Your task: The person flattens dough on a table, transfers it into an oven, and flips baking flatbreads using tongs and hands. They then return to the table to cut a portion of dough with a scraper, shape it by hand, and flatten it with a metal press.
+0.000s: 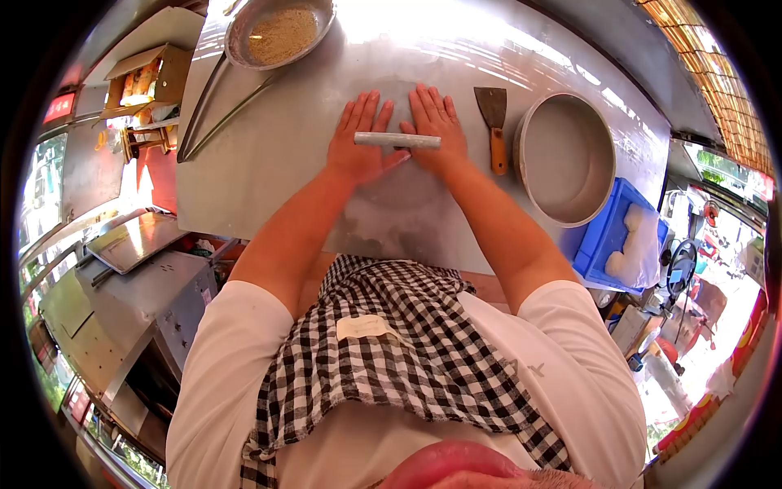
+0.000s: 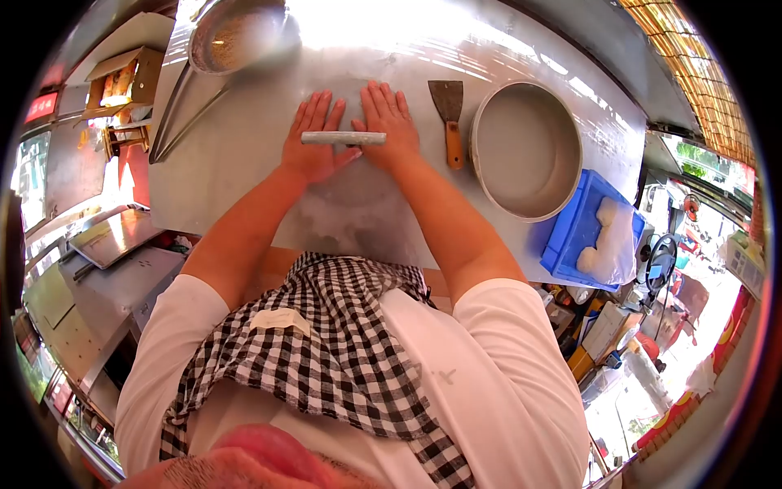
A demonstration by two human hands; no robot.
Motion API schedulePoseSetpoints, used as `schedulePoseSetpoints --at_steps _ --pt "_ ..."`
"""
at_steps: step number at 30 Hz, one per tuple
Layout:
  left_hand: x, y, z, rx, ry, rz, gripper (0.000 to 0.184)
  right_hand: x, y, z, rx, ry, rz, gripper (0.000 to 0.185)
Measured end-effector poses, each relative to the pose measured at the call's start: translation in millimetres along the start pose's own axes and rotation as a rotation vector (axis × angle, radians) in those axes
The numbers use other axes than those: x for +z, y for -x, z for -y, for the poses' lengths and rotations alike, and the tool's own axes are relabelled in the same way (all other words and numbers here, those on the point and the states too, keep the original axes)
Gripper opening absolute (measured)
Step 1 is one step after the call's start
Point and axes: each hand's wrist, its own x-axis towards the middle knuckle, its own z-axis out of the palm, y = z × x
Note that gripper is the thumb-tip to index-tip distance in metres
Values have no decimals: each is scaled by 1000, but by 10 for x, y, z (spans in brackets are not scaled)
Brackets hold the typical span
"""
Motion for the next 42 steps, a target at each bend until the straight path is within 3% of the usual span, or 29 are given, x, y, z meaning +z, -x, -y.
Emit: schedulePoseSetpoints --at_steps 5,10,21,39,42 --pt "-7 1 -2 -25 -6 48 98 -43 -17 22 20 12 66 66" --pt "26 -5 15 11 -9 -25 97 -27 -10 17 7 30 16 65" --pt "-28 101 -208 -8 -50 25 102 10 87 5 19 -21 -60 62" --pt "83 137 -233 46 -17 -137 104 99 110 -39 2 8 -137 56" --pt "4 99 -287 -42 -41 68 104 62 172 9 36 26 -100 56"
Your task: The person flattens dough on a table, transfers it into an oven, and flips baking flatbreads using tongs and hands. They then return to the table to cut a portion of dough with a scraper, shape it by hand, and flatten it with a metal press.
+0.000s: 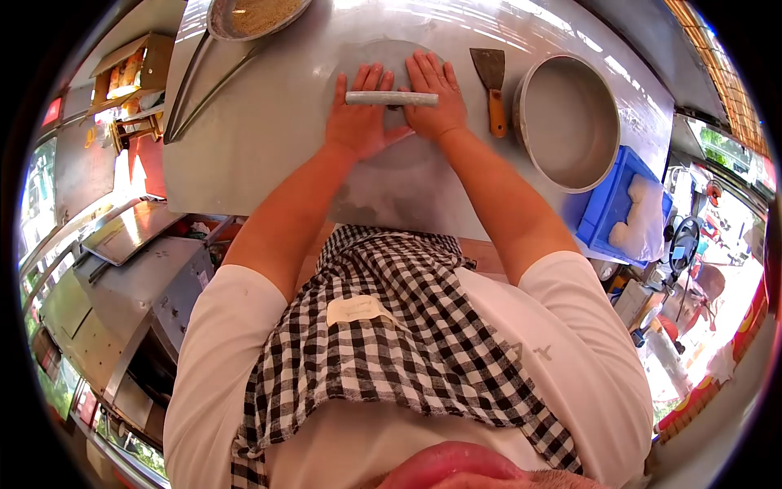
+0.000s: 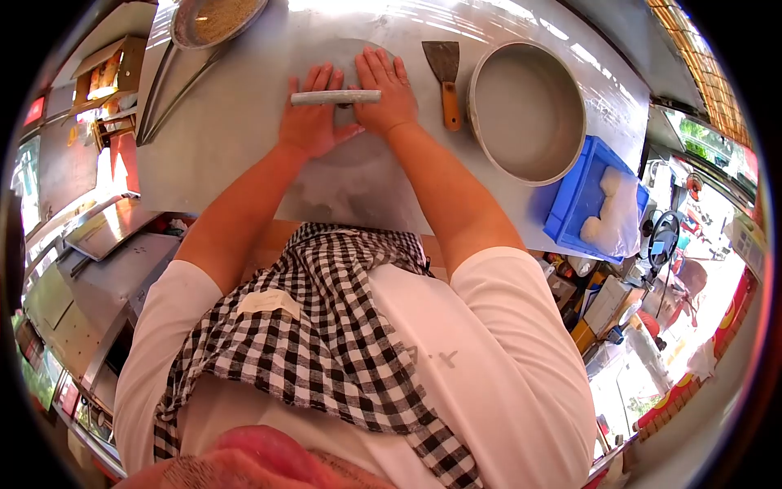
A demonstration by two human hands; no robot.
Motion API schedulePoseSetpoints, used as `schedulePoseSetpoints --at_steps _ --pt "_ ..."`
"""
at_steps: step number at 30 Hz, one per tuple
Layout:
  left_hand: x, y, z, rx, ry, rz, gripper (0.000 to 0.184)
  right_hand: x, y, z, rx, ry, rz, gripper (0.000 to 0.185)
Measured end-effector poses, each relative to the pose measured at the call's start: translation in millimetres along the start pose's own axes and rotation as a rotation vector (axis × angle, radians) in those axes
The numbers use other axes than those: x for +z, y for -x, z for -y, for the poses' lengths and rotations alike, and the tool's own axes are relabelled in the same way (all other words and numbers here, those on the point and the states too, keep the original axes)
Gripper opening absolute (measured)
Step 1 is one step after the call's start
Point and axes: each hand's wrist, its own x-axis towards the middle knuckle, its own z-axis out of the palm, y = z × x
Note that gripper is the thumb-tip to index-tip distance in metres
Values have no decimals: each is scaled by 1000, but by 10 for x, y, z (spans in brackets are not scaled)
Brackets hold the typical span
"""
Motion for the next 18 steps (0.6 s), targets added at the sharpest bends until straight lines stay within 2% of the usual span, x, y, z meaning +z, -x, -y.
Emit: schedulePoseSetpoints --at_steps 9,12,15,18 --pt "0 22 27 48 0 -71 107 67 -24 -32 0 -32 -29 56" --pt "-71 -33 73 17 56 4 107 29 -44 -38 -1 -40 6 56" --pt "33 -95 252 -56 96 -148 108 29 -26 -51 1 -57 33 58" --pt "-10 -124 270 -47 36 -71 109 15 -30 -27 4 -54 45 59"
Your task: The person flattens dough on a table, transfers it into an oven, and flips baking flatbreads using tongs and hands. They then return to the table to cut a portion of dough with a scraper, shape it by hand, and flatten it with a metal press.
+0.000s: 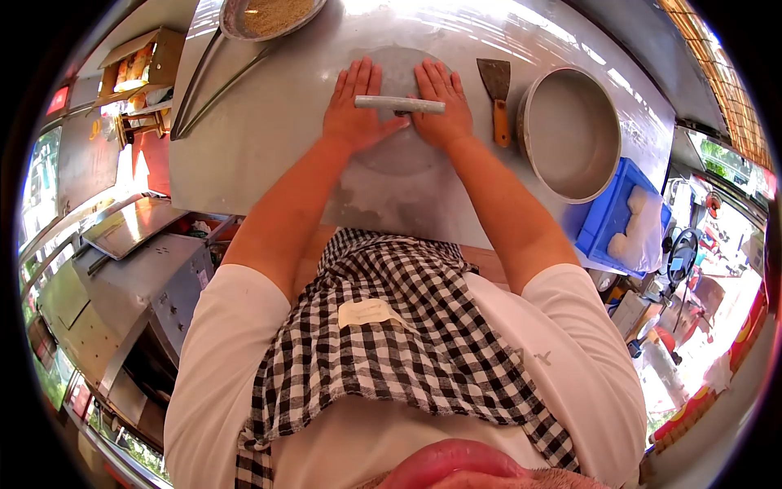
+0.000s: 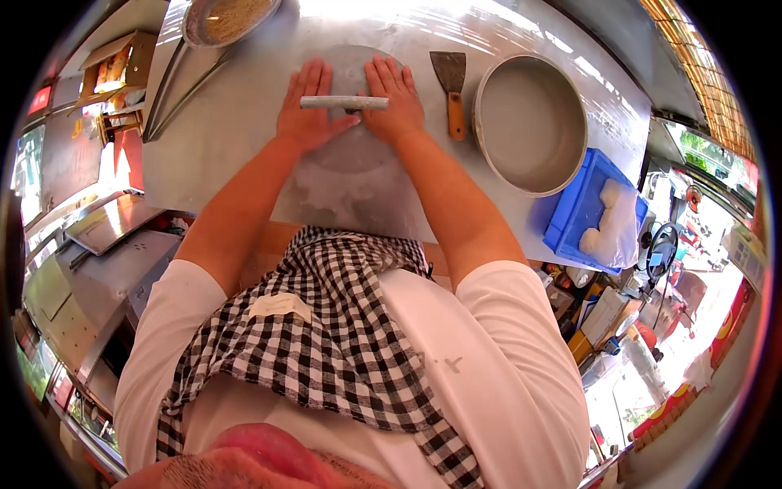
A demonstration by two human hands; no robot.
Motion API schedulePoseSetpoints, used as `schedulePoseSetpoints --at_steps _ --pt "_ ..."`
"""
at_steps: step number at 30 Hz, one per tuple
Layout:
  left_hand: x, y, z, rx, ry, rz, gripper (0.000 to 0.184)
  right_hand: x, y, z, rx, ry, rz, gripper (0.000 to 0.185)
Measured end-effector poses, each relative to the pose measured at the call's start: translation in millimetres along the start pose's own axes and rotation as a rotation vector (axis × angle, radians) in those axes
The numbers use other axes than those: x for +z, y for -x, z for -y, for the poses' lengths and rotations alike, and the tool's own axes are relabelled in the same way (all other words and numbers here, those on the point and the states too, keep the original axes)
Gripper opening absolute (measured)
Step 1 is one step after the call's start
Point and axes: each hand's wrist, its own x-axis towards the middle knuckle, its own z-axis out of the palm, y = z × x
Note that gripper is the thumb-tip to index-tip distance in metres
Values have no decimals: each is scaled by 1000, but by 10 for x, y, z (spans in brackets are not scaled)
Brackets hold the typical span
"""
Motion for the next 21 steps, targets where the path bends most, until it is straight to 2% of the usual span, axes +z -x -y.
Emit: schedulePoseSetpoints --at_steps 3,12,21 --pt "19 -25 -10 -9 -59 40 109 -50 -9 14 16 -9 14 60" --pt "22 -47 49 61 -3 -36 106 -93 -35 43 24 -14 39 63" --pt "-3 -57 53 49 -53 39 107 -80 -59 27 21 15 38 64"
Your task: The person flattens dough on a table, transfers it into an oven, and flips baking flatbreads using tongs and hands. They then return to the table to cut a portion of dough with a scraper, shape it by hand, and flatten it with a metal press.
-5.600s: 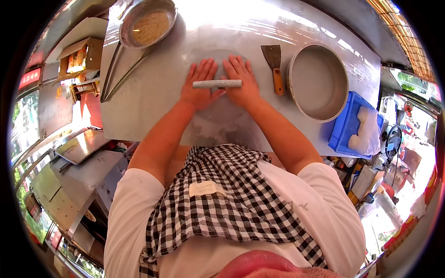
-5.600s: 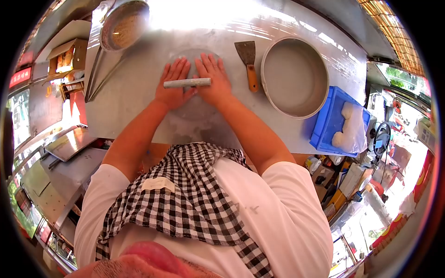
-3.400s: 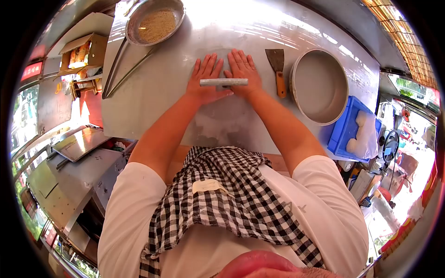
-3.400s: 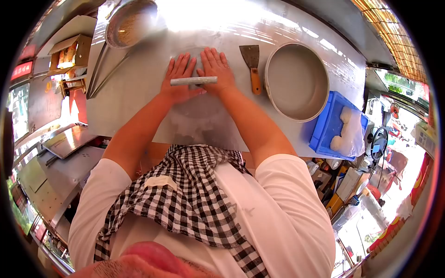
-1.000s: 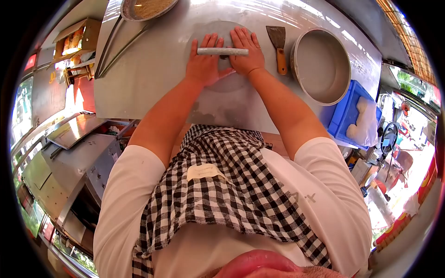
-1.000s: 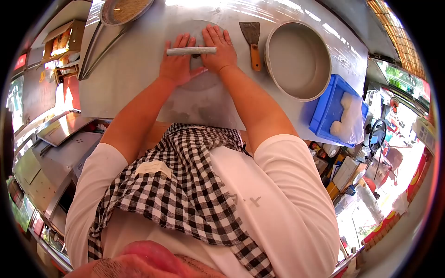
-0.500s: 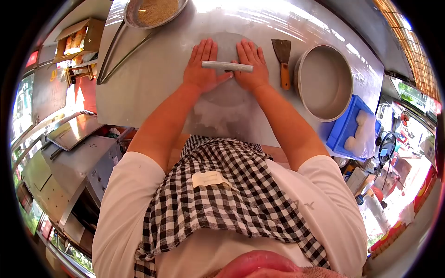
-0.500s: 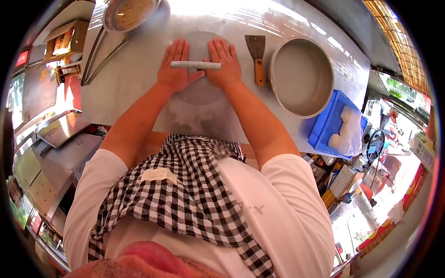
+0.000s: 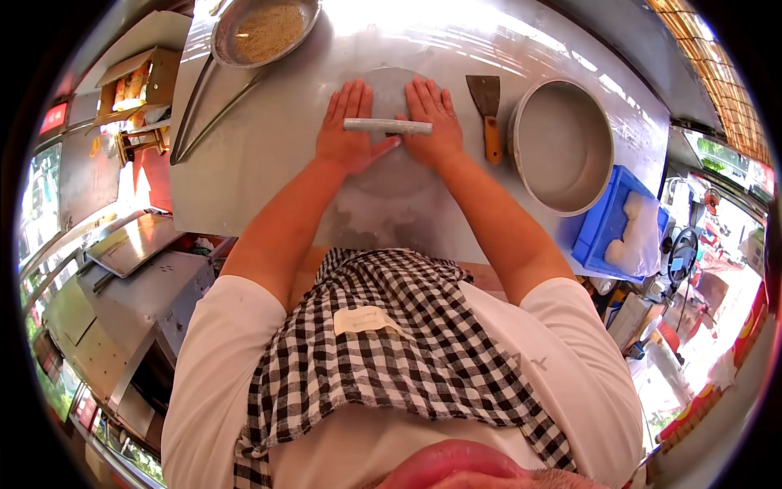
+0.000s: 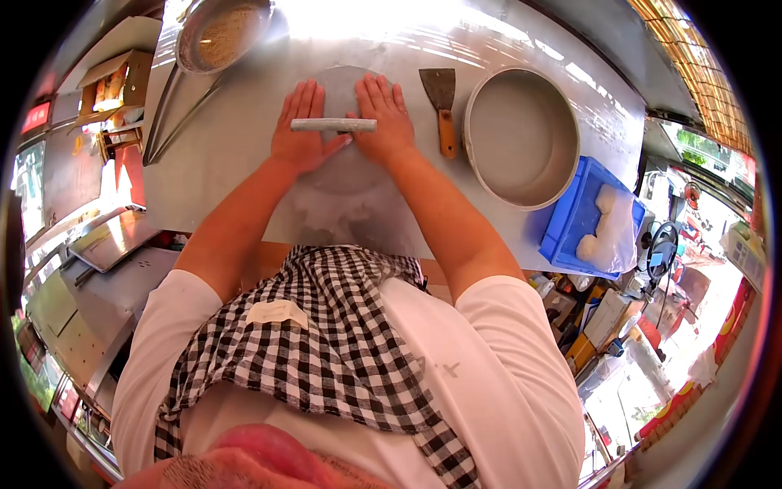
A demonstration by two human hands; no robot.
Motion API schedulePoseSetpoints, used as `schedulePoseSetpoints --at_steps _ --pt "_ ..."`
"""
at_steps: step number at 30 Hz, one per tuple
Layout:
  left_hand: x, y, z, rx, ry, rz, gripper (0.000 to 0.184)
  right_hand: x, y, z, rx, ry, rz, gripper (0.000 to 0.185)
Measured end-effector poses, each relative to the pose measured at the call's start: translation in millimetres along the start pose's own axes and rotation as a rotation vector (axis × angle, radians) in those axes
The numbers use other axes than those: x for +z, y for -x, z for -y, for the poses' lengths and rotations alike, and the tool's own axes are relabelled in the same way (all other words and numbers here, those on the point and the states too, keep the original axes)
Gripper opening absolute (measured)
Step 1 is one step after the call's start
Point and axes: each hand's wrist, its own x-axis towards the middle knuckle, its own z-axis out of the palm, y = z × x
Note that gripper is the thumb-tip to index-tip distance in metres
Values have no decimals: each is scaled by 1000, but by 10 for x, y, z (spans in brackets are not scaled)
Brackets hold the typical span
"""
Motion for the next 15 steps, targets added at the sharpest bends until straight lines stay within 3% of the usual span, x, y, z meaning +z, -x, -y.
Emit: schedulePoseSetpoints --at_steps 15 --pt "-20 -5 -57 -19 12 -2 106 -22 22 -32 7 5 75 67"
